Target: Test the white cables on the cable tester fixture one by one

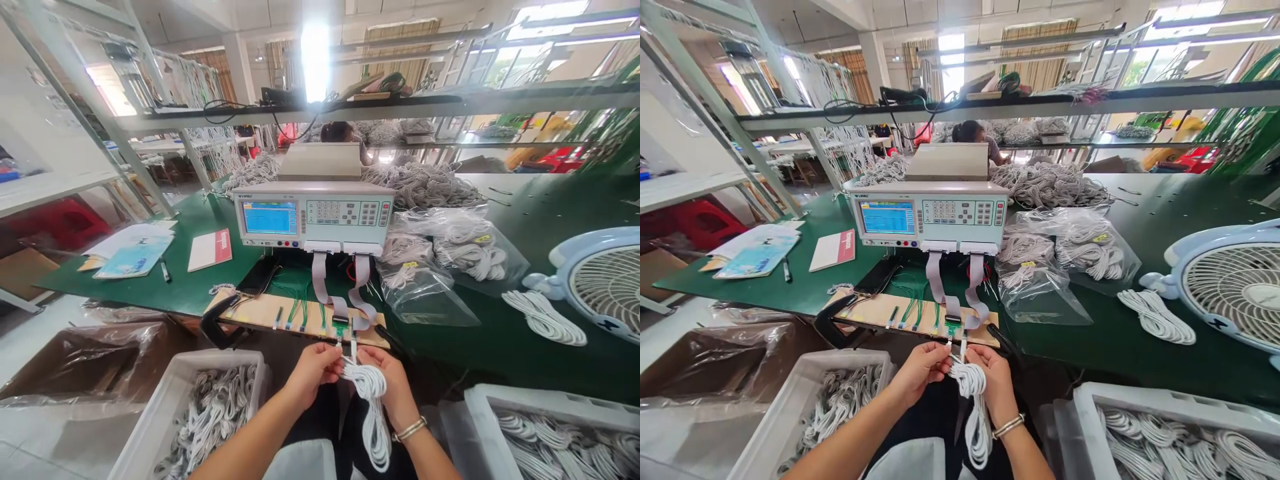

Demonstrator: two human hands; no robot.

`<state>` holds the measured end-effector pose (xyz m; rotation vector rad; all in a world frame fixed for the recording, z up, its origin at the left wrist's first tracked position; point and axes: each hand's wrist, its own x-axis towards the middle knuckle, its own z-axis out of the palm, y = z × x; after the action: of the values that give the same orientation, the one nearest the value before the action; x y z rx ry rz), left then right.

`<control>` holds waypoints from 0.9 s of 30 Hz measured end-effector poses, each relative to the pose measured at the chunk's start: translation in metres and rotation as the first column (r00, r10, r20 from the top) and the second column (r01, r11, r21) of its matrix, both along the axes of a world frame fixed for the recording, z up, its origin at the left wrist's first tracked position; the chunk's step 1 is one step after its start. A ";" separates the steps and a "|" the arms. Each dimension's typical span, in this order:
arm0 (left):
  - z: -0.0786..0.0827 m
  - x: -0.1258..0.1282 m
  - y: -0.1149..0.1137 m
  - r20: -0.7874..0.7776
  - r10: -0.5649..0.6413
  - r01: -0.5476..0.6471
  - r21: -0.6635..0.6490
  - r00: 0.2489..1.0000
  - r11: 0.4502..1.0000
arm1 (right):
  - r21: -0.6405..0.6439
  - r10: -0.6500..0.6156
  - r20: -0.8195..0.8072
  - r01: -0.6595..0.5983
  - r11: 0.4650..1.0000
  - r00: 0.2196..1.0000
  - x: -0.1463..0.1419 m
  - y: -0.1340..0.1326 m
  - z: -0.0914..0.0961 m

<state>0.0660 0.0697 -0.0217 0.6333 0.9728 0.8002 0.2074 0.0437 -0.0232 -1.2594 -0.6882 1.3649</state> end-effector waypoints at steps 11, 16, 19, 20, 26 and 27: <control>-0.010 0.021 -0.010 0.211 0.233 -0.222 -0.074 0.949 0.972 | -0.047 -0.014 -0.076 0.010 0.999 0.997 0.003 -0.017 0.008; -0.006 0.008 -0.003 0.193 0.081 -0.054 -0.142 0.978 0.988 | -0.130 -0.067 -0.161 0.046 0.990 0.985 0.004 -0.008 0.006; -0.002 0.005 0.002 0.123 0.019 -0.004 -0.117 0.992 0.993 | -0.142 0.055 -0.078 -0.066 0.988 0.995 0.004 0.000 0.009; -0.002 0.005 0.004 0.104 0.009 0.001 -0.096 0.995 0.995 | -0.145 0.095 -0.033 -0.099 0.984 0.995 0.004 0.004 0.010; -0.005 0.015 0.014 0.035 0.047 -0.047 0.009 0.998 0.999 | -0.089 0.206 0.211 -0.191 0.978 0.956 0.000 0.022 0.006; -0.005 0.015 0.015 0.037 0.050 -0.050 0.009 0.998 0.999 | -0.070 0.194 0.252 -0.182 0.981 0.948 -0.001 0.023 0.005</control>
<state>0.0808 0.0846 -0.0267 0.6030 0.9546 0.8587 0.2067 0.0668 -0.0177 -1.4534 -0.9832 1.3891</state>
